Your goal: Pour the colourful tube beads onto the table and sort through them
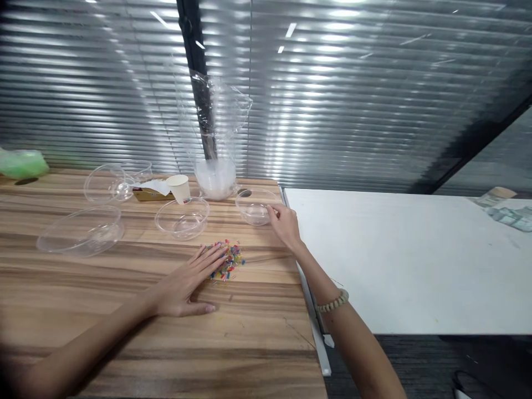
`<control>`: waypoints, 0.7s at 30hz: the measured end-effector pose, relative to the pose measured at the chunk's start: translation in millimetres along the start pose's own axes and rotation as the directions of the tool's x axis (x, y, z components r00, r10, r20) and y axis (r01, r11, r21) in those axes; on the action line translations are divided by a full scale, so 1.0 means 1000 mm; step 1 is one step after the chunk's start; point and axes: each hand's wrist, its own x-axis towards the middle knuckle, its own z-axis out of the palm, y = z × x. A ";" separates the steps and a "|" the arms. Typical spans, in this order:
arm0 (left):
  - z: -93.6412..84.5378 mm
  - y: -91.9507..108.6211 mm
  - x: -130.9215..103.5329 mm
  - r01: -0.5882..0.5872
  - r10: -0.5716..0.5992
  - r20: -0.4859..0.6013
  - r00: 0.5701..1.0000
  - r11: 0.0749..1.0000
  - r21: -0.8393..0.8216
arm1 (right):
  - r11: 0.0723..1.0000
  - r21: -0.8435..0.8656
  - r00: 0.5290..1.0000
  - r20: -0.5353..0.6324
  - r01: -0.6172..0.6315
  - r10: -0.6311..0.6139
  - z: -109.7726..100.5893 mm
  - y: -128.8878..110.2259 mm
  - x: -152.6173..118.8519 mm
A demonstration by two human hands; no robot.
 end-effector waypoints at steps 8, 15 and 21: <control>0.018 0.010 0.020 0.180 -0.172 -0.096 0.980 0.981 0.078 | 0.945 -0.100 0.937 -0.133 0.311 -0.322 0.002 -0.028 -0.025; 0.026 0.011 0.034 0.198 -0.188 -0.103 0.977 0.975 0.103 | 0.769 0.111 0.746 0.190 0.630 -0.639 0.014 -0.041 -0.051; 0.013 0.007 0.015 0.087 -0.083 -0.040 0.996 0.991 0.100 | 0.785 0.158 0.728 0.301 0.598 -0.616 0.014 -0.038 -0.051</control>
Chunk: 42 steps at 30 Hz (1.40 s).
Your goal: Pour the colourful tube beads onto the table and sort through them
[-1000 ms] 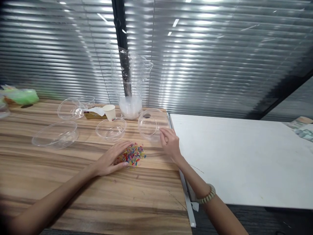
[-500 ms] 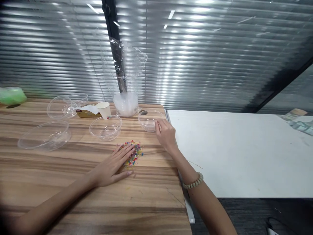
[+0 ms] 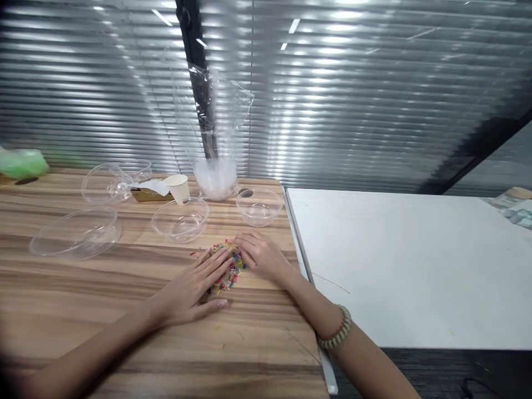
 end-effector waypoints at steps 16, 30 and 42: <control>0.004 0.003 0.005 -0.015 0.017 0.051 0.999 0.999 -0.042 | 0.985 0.098 0.981 0.145 -0.142 0.127 0.008 0.008 -0.007; 0.001 -0.007 0.000 -0.044 0.045 0.023 0.999 0.997 -0.058 | 0.984 0.152 0.948 0.315 -0.096 0.043 0.005 -0.001 -0.014; -0.025 -0.039 0.000 0.083 -0.131 -0.264 0.956 0.979 -0.184 | 0.996 0.083 0.935 0.354 -0.034 0.002 0.006 -0.024 -0.016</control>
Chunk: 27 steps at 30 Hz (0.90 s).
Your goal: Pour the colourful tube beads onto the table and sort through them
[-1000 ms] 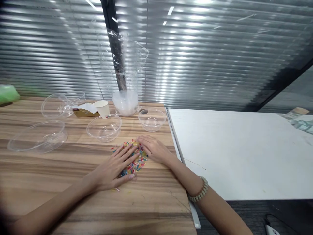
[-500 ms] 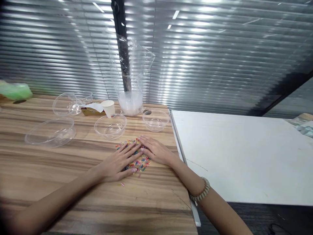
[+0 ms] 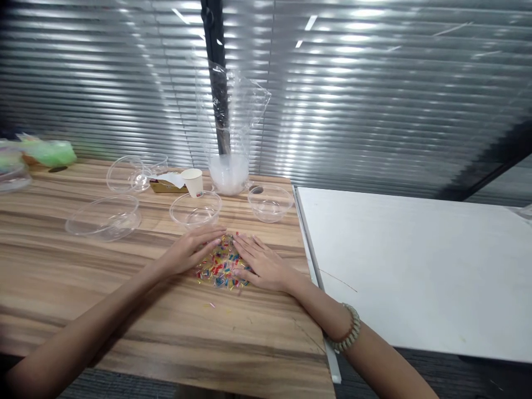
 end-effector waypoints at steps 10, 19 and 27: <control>0.020 0.000 -0.004 -0.012 -0.007 0.206 0.978 0.996 0.092 | 0.997 -0.069 0.999 0.043 -0.022 0.025 0.000 -0.005 0.002; 0.032 0.013 -0.010 -0.042 -0.014 0.304 0.953 0.984 0.175 | 0.996 -0.047 0.988 -0.139 -0.081 0.074 -0.006 0.007 0.003; 0.036 0.022 -0.014 -0.091 0.004 0.336 0.942 0.965 0.244 | 0.996 -0.020 0.971 -0.227 -0.087 0.080 -0.006 0.011 0.006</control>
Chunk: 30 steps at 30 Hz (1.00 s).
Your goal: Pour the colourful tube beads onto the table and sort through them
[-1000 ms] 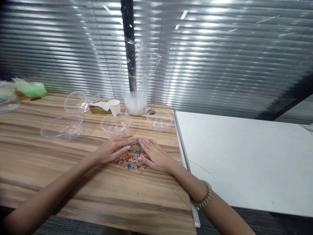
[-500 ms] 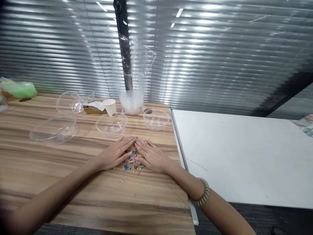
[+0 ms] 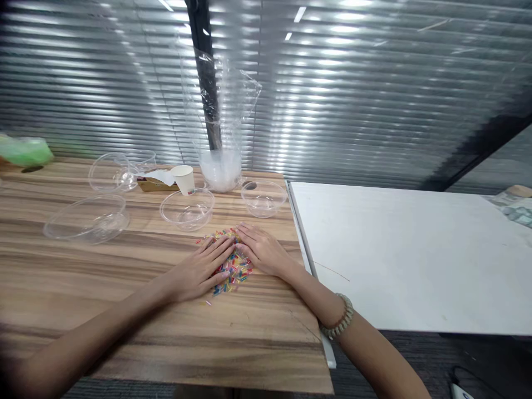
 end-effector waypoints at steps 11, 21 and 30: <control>-0.009 0.008 0.013 -0.019 0.020 -0.055 0.998 1.000 0.001 | 1.000 -0.008 0.983 -0.183 -0.008 0.007 -0.008 0.004 0.002; -0.008 0.016 0.022 -0.065 0.068 0.072 0.995 0.997 -0.038 | 0.998 0.027 0.982 -0.179 -0.053 0.057 -0.002 0.010 0.003; -0.007 0.010 0.019 -0.090 0.093 0.049 0.994 0.994 -0.056 | 0.999 0.000 0.988 -0.153 -0.035 0.035 -0.003 0.011 0.003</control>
